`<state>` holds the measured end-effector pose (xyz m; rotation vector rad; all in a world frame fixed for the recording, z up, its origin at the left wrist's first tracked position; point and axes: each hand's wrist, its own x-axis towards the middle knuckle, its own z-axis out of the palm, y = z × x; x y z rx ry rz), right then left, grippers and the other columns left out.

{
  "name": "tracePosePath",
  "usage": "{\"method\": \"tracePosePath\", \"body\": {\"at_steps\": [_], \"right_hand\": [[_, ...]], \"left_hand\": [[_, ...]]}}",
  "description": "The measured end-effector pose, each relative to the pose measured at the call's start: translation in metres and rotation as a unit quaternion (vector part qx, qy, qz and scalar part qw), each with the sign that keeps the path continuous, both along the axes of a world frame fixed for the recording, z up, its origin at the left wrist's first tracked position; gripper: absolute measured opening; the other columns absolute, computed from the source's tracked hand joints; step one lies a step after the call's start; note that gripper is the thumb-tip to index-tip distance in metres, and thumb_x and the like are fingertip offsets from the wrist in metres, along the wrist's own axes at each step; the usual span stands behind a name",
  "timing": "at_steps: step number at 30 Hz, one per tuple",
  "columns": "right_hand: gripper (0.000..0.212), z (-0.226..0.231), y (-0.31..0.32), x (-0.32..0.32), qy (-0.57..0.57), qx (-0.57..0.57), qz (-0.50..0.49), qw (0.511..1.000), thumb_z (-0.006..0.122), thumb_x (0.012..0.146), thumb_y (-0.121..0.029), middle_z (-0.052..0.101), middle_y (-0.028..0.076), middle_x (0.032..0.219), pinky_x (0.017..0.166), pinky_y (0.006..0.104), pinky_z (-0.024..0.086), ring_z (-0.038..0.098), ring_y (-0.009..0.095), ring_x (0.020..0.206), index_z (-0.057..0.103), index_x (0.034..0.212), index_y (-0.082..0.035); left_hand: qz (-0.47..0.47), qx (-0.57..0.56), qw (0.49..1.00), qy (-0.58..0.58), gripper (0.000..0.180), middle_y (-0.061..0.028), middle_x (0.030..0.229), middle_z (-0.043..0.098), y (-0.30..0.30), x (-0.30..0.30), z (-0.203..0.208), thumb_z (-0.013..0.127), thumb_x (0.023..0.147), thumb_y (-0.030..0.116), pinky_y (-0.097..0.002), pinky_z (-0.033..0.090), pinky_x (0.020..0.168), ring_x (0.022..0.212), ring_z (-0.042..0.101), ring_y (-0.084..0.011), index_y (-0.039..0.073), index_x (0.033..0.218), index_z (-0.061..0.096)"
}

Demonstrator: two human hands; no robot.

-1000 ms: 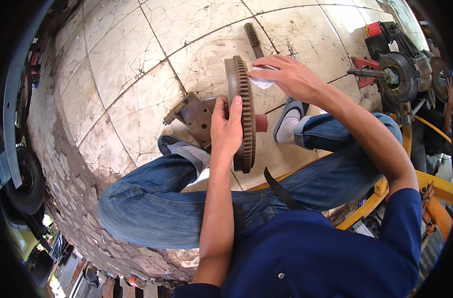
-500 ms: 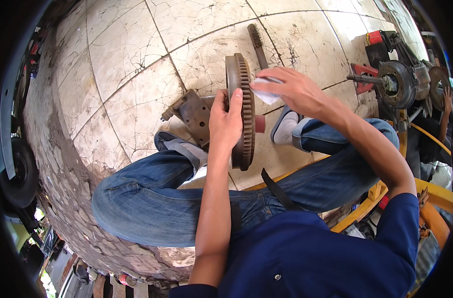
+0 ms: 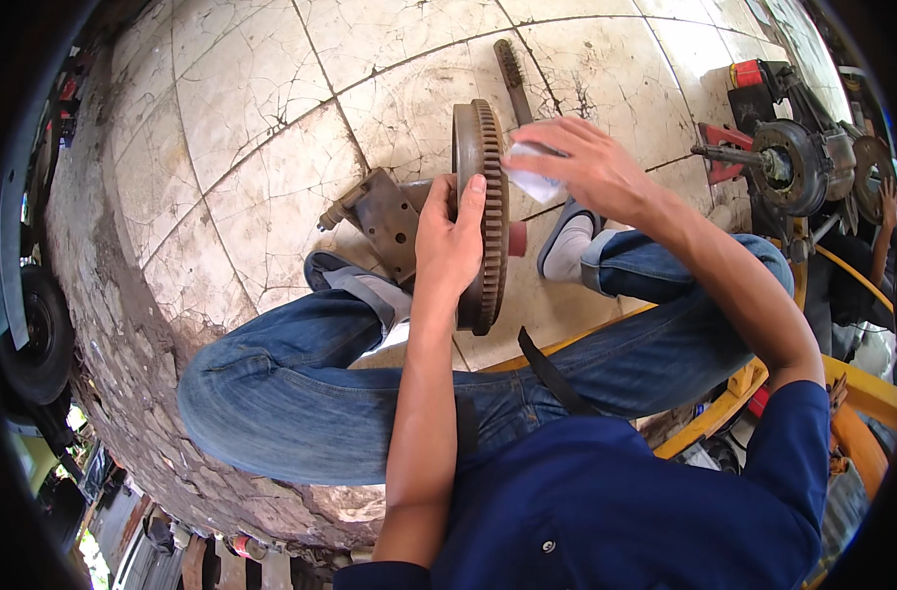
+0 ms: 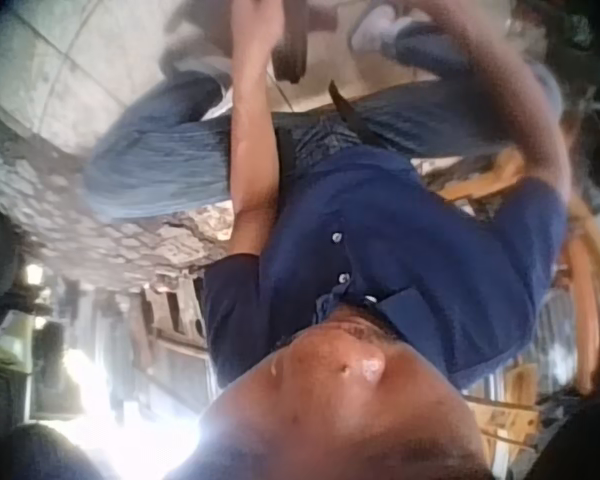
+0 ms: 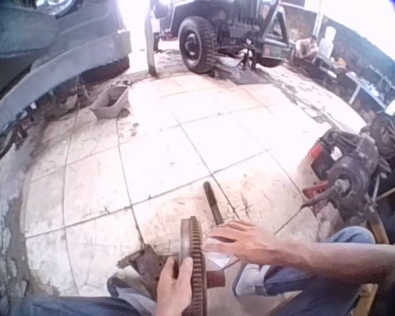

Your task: The person sits on the floor and cleans a large metal gear using a white wipe and a wire brush. They wipe the gear's teeth and face, then use the brush to scrub the surface, repeating the process to remove grime.

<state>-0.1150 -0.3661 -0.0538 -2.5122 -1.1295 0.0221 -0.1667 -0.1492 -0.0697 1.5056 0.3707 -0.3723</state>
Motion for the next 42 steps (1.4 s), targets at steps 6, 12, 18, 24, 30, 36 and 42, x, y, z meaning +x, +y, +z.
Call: {"method": "tracePosePath", "body": {"at_steps": [6,12,18,24,30,36,42], "right_hand": [[0.063,0.008,0.002,-0.010,0.023,0.001,0.022,0.999,0.059,0.076,0.008,0.059,0.007,0.130,0.104,0.0397,0.047,0.058,0.028,0.119,0.061,0.130,-0.024],[0.062,0.004,0.002,0.000,0.030,-0.009,-0.019,0.999,0.059,0.076,0.007,0.058,0.008,0.133,0.104,0.0410,0.047,0.056,0.028,0.122,0.062,0.130,-0.024],[0.058,0.001,0.002,-0.002,0.008,0.008,-0.010,1.000,0.059,0.077,0.006,0.059,0.008,0.131,0.102,0.0407,0.049,0.059,0.029,0.118,0.064,0.127,-0.023],[0.058,0.009,0.003,-0.013,0.039,0.013,-0.010,0.999,0.059,0.076,0.008,0.059,0.009,0.129,0.100,0.0408,0.049,0.058,0.030,0.118,0.065,0.127,-0.021],[0.059,0.004,0.007,-0.005,0.033,0.019,-0.052,0.998,0.058,0.076,0.009,0.059,0.009,0.129,0.101,0.0421,0.047,0.058,0.030,0.117,0.065,0.126,-0.021],[0.056,0.002,0.007,-0.001,0.009,0.007,-0.063,0.998,0.058,0.075,0.009,0.060,0.009,0.128,0.102,0.0430,0.047,0.058,0.031,0.117,0.066,0.124,-0.018],[0.055,0.010,0.009,-0.013,0.014,0.005,-0.041,0.999,0.056,0.077,0.009,0.060,0.010,0.128,0.101,0.0431,0.046,0.058,0.031,0.117,0.065,0.125,-0.017]], "left_hand": [[-0.002,-0.023,1.000,-0.005,0.040,-0.0043,0.081,0.062,0.002,-0.001,-0.006,0.058,0.101,0.040,-0.0255,0.046,0.064,0.071,0.055,-0.0084,0.000,0.104,0.058],[-0.010,-0.026,0.999,0.020,0.039,-0.0020,0.083,0.062,0.001,0.001,0.004,0.058,0.101,0.041,-0.0242,0.046,0.065,0.073,0.055,-0.0078,0.001,0.105,0.060],[-0.008,-0.017,1.000,-0.013,0.044,-0.0060,0.083,0.064,0.002,-0.001,-0.008,0.059,0.100,0.041,-0.0273,0.048,0.066,0.073,0.057,-0.0104,-0.002,0.106,0.059],[-0.017,-0.014,1.000,0.002,0.041,-0.0049,0.084,0.064,0.003,0.000,-0.006,0.058,0.101,0.040,-0.0261,0.047,0.067,0.074,0.056,-0.0091,0.000,0.106,0.059],[0.009,-0.066,0.997,0.047,0.038,-0.0009,0.084,0.061,0.000,0.001,0.012,0.059,0.101,0.040,-0.0231,0.044,0.065,0.074,0.053,-0.0064,0.002,0.105,0.060],[-0.016,-0.004,1.000,0.005,0.041,-0.0054,0.089,0.064,0.001,0.000,0.003,0.059,0.100,0.040,-0.0266,0.046,0.072,0.077,0.055,-0.0106,0.000,0.109,0.059],[0.011,0.002,0.999,-0.047,0.037,-0.0077,0.083,0.065,-0.002,-0.004,-0.013,0.059,0.100,0.037,-0.0293,0.048,0.065,0.068,0.058,-0.0116,0.001,0.105,0.060]]}}
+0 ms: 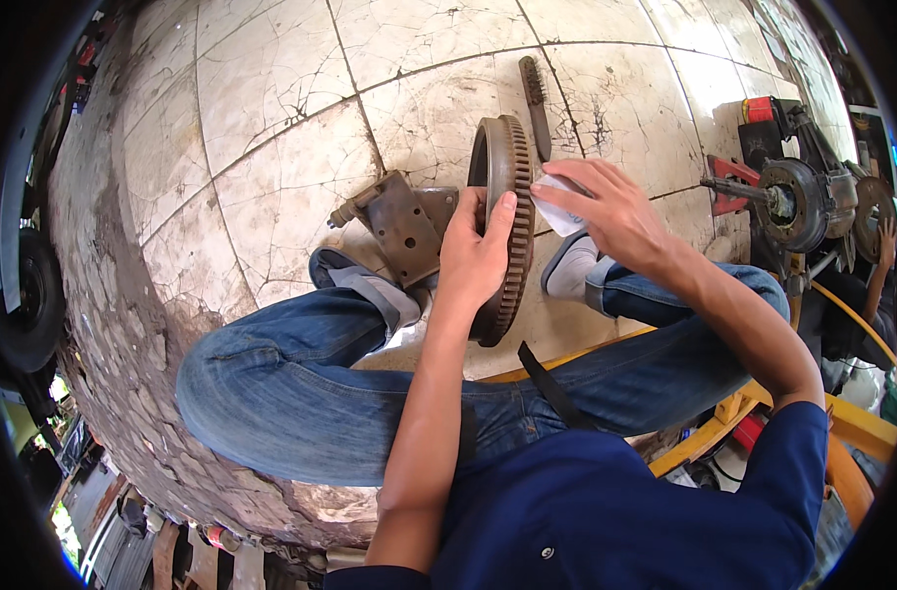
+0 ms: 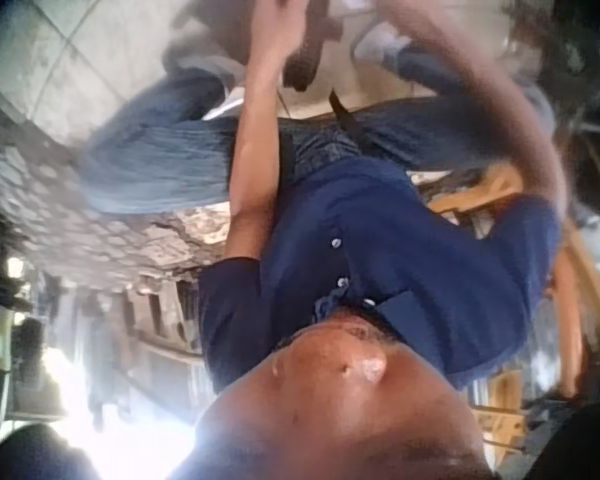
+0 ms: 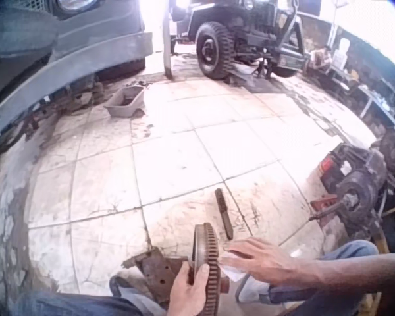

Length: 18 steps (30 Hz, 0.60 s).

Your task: The person sits on the floor and cleans a large metal gear using a white wipe and a wire brush. They wipe the gear's teeth and face, then use the brush to scrub the surface, repeating the process to remove grime.

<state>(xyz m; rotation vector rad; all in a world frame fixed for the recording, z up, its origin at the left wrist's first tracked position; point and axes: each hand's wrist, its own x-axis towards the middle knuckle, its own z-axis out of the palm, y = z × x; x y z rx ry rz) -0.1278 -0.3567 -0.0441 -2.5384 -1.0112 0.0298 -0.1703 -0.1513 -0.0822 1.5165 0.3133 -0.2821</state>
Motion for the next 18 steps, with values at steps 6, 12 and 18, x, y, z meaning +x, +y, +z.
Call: {"method": "tracePosePath", "body": {"at_steps": [6,12,18], "right_hand": [[0.057,-0.001,0.005,0.004,-0.004,-0.013,-0.024,1.000,0.057,0.075,0.008,0.060,0.010,0.128,0.102,0.0431,0.046,0.058,0.030,0.117,0.065,0.126,-0.017],[0.055,-0.003,0.004,0.007,-0.011,-0.011,-0.012,1.000,0.056,0.078,0.007,0.060,0.010,0.128,0.101,0.0427,0.047,0.059,0.030,0.116,0.065,0.127,-0.018],[0.052,-0.002,0.005,-0.003,-0.010,-0.003,-0.011,1.000,0.054,0.080,0.007,0.060,0.011,0.128,0.099,0.0431,0.048,0.059,0.032,0.115,0.065,0.127,-0.016]], "left_hand": [[-0.008,-0.023,0.998,0.063,0.037,-0.0053,0.075,0.063,0.003,0.007,0.020,0.059,0.100,0.038,-0.0289,0.048,0.061,0.063,0.058,-0.0112,0.001,0.104,0.059],[-0.010,-0.067,0.993,0.095,0.047,-0.0064,0.092,0.064,0.006,0.006,0.029,0.059,0.100,0.044,-0.0258,0.046,0.073,0.080,0.055,-0.0101,-0.002,0.111,0.060],[-0.003,-0.033,0.998,0.060,0.040,-0.0057,0.083,0.064,0.004,0.003,0.018,0.060,0.100,0.039,-0.0275,0.048,0.064,0.070,0.058,-0.0103,0.000,0.106,0.059]]}}
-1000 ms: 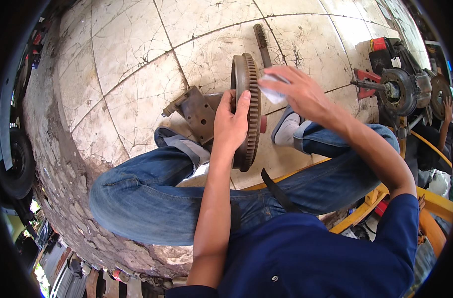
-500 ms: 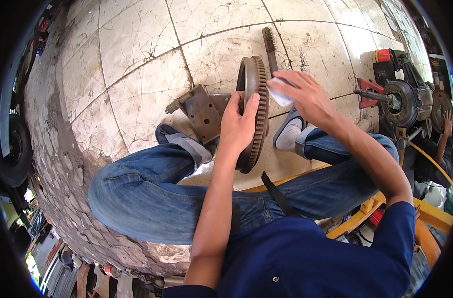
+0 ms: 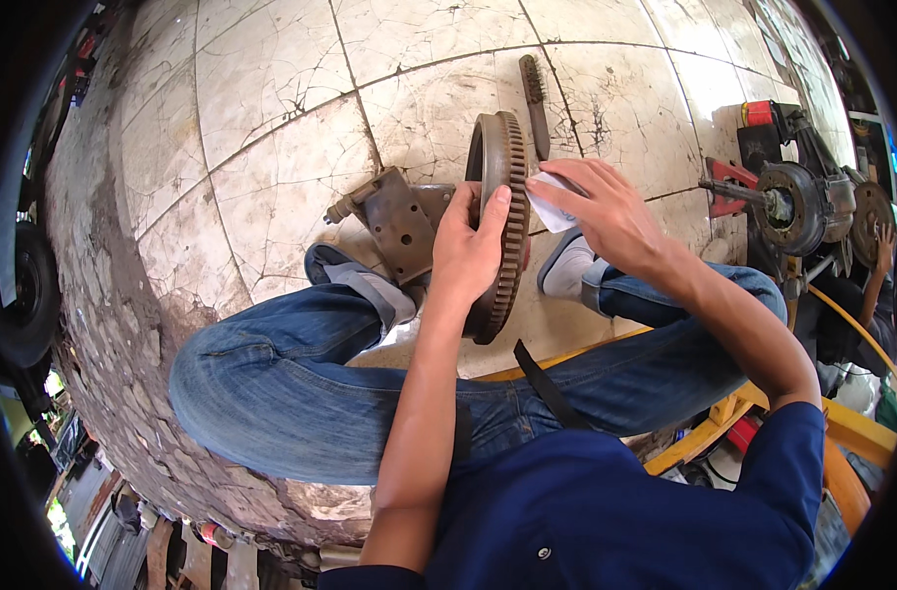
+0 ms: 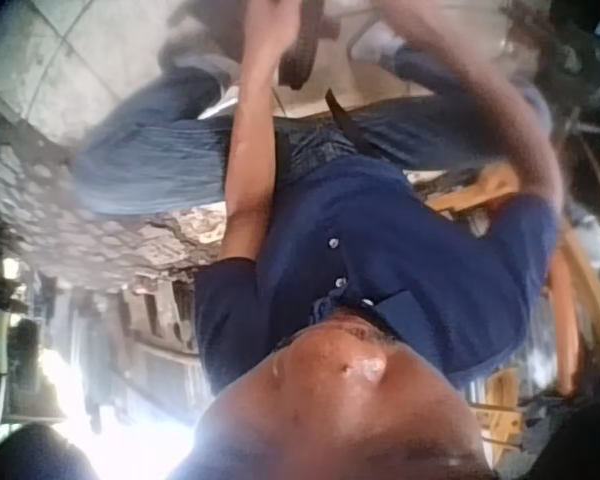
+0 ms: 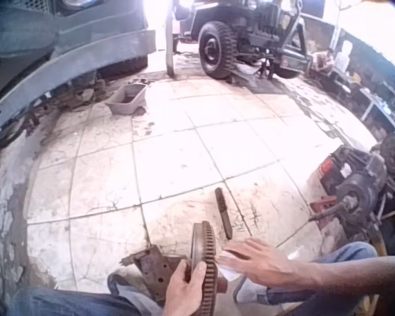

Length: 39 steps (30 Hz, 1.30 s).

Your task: The person sits on the floor and cleans a large metal gear using a white wipe and a wire brush. They wipe the gear's teeth and face, then use the brush to scrub the surface, repeating the process to remove grime.

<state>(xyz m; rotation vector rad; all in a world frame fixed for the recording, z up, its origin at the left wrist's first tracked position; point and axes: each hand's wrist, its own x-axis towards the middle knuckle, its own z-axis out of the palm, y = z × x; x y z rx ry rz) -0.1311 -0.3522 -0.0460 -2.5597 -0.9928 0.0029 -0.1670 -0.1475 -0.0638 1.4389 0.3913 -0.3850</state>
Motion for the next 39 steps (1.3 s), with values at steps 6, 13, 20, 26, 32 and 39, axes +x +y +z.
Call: {"method": "tracePosePath", "body": {"at_steps": [6,13,20,26,32,39], "right_hand": [[0.053,-0.009,-0.003,0.012,-0.013,0.010,-0.039,0.999,0.055,0.080,0.008,0.061,0.012,0.126,0.099,0.0433,0.048,0.060,0.033,0.113,0.065,0.126,-0.016],[0.056,-0.007,-0.003,0.011,-0.009,0.003,-0.016,1.000,0.055,0.079,0.008,0.061,0.010,0.126,0.100,0.0423,0.047,0.059,0.032,0.115,0.063,0.128,-0.017],[0.055,-0.004,0.002,0.005,-0.006,0.017,-0.004,1.000,0.055,0.078,0.008,0.061,0.009,0.127,0.100,0.0424,0.047,0.058,0.032,0.116,0.065,0.126,-0.017],[0.058,-0.003,0.004,0.000,-0.012,0.004,0.000,1.000,0.058,0.074,0.008,0.059,0.009,0.127,0.101,0.0421,0.046,0.059,0.030,0.115,0.065,0.126,-0.019],[0.056,-0.001,0.004,0.007,-0.036,-0.003,0.021,0.999,0.060,0.075,0.004,0.059,0.008,0.127,0.104,0.0453,0.043,0.059,0.028,0.113,0.064,0.126,-0.019],[0.053,0.005,0.012,-0.004,-0.057,-0.042,0.056,0.996,0.062,0.078,-0.002,0.058,0.009,0.128,0.105,0.0477,0.043,0.059,0.027,0.116,0.063,0.127,-0.021]], "left_hand": [[-0.006,0.037,0.999,-0.027,0.037,-0.0048,0.080,0.064,-0.004,0.001,-0.006,0.061,0.100,0.037,-0.0276,0.047,0.064,0.069,0.056,-0.0094,0.000,0.104,0.060],[0.007,-0.037,0.999,0.030,0.035,-0.0044,0.078,0.063,-0.001,0.003,0.008,0.061,0.100,0.035,-0.0283,0.047,0.056,0.062,0.056,-0.0092,0.000,0.104,0.058],[0.014,0.006,0.999,-0.032,0.035,-0.0034,0.076,0.061,0.000,0.000,-0.008,0.061,0.100,0.035,-0.0286,0.047,0.054,0.060,0.055,-0.0084,0.001,0.104,0.058],[0.000,-0.008,1.000,0.028,0.043,-0.0016,0.080,0.060,0.003,0.004,0.002,0.059,0.100,0.044,-0.0244,0.044,0.063,0.070,0.053,-0.0077,0.001,0.103,0.061],[0.005,0.022,1.000,0.001,0.042,-0.0062,0.079,0.064,0.006,0.007,-0.011,0.059,0.099,0.041,-0.0290,0.047,0.067,0.071,0.057,-0.0122,-0.001,0.100,0.061],[0.006,0.036,0.999,-0.018,0.044,-0.0068,0.080,0.063,0.014,0.006,-0.020,0.059,0.099,0.042,-0.0289,0.047,0.068,0.073,0.056,-0.0125,-0.001,0.100,0.061]]}}
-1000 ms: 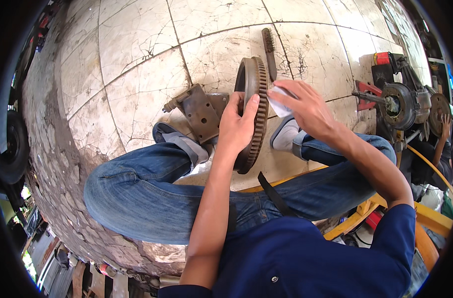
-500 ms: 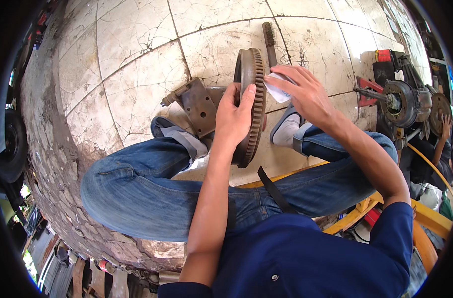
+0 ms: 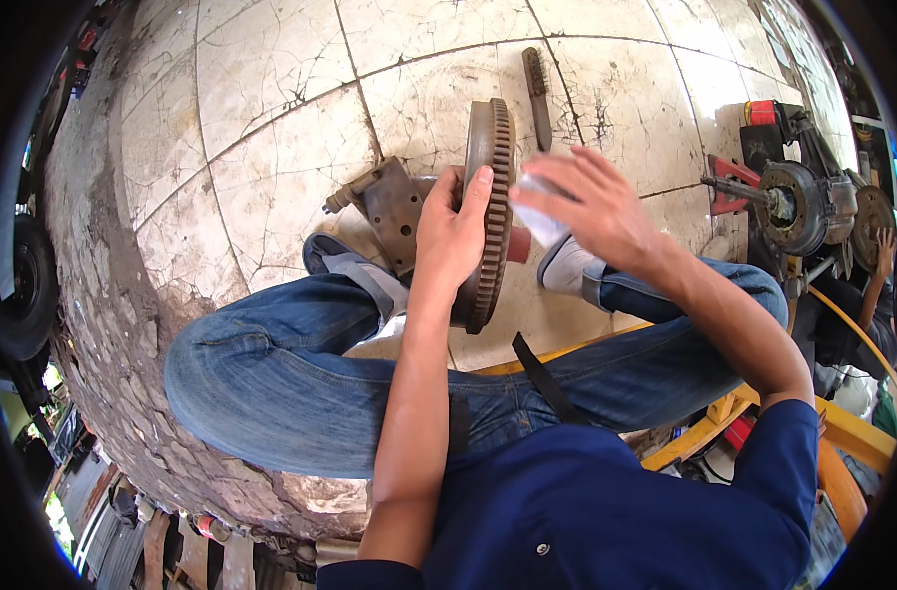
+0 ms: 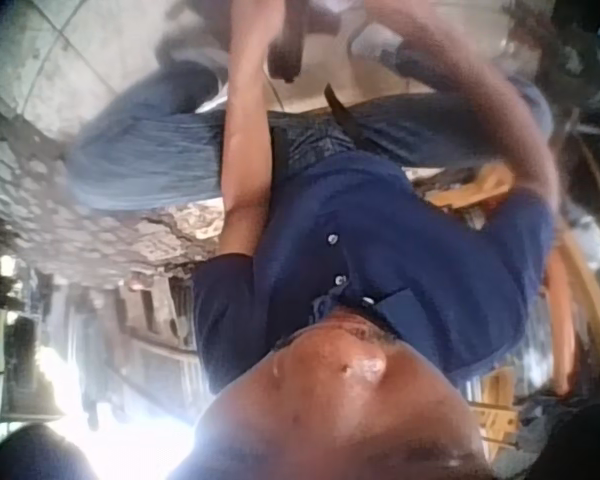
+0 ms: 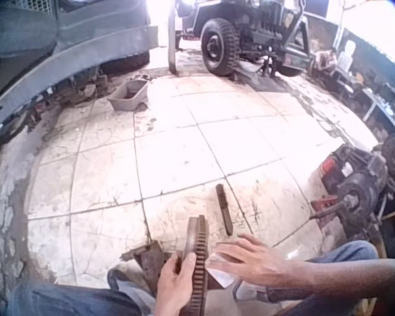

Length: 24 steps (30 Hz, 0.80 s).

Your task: The person sits on the floor and cleans a large metal gear using a white wipe and a wire brush. They wipe the gear's teeth and face, then use the brush to scrub the surface, repeating the process to remove grime.

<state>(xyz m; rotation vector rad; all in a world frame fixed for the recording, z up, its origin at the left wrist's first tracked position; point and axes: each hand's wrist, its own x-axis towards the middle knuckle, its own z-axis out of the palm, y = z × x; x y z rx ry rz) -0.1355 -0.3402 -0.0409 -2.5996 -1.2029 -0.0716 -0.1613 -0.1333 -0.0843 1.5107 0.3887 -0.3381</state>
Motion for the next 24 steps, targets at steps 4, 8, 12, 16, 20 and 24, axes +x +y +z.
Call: {"method": "tracePosePath", "body": {"at_steps": [4,8,12,16,20,24], "right_hand": [[0.046,-0.002,0.001,0.000,0.041,0.005,-0.005,0.999,0.061,0.084,-0.006,0.058,0.008,0.129,0.109,0.0482,0.041,0.056,0.025,0.123,0.063,0.127,-0.023],[0.045,0.005,-0.002,-0.006,0.013,-0.007,0.045,0.999,0.061,0.085,-0.008,0.058,0.007,0.129,0.110,0.0484,0.041,0.056,0.024,0.123,0.062,0.128,-0.022],[0.051,0.000,-0.002,-0.005,0.042,-0.007,0.021,0.999,0.066,0.082,-0.007,0.057,0.006,0.132,0.111,0.0498,0.040,0.056,0.023,0.124,0.060,0.130,-0.024],[0.056,-0.002,-0.001,-0.008,-0.006,-0.014,0.057,0.998,0.068,0.081,-0.005,0.057,0.005,0.132,0.113,0.0499,0.039,0.058,0.023,0.123,0.058,0.131,-0.026],[0.057,-0.004,-0.002,0.002,0.008,-0.033,0.008,0.999,0.068,0.081,-0.003,0.058,0.005,0.130,0.113,0.0501,0.038,0.057,0.023,0.124,0.058,0.132,-0.026],[0.054,-0.002,-0.005,-0.002,0.007,-0.014,0.042,0.999,0.063,0.083,-0.003,0.058,0.006,0.130,0.112,0.0493,0.038,0.057,0.023,0.124,0.059,0.132,-0.025]], "left_hand": [[0.012,-0.014,1.000,0.014,0.042,-0.0069,0.078,0.061,0.000,0.000,0.004,0.059,0.100,0.041,-0.0295,0.046,0.067,0.071,0.054,-0.0124,-0.001,0.097,0.060],[0.014,-0.002,1.000,-0.026,0.042,-0.0072,0.078,0.061,-0.004,-0.002,0.008,0.058,0.100,0.041,-0.0294,0.045,0.067,0.071,0.053,-0.0118,-0.001,0.095,0.058],[0.001,-0.009,1.000,0.006,0.044,-0.0066,0.077,0.059,-0.002,0.002,0.007,0.057,0.100,0.042,-0.0300,0.045,0.066,0.070,0.051,-0.0117,-0.001,0.095,0.058],[0.014,0.021,1.000,-0.017,0.043,-0.0060,0.077,0.059,-0.002,0.002,0.002,0.058,0.100,0.042,-0.0296,0.044,0.065,0.070,0.051,-0.0110,-0.001,0.094,0.058],[0.010,-0.017,1.000,0.018,0.042,-0.0050,0.078,0.060,-0.002,-0.001,0.005,0.058,0.100,0.042,-0.0290,0.044,0.066,0.071,0.052,-0.0106,0.000,0.095,0.059],[0.021,0.010,1.000,-0.003,0.042,-0.0054,0.078,0.061,-0.004,-0.003,0.015,0.059,0.100,0.042,-0.0287,0.045,0.067,0.072,0.053,-0.0110,0.000,0.097,0.060]]}}
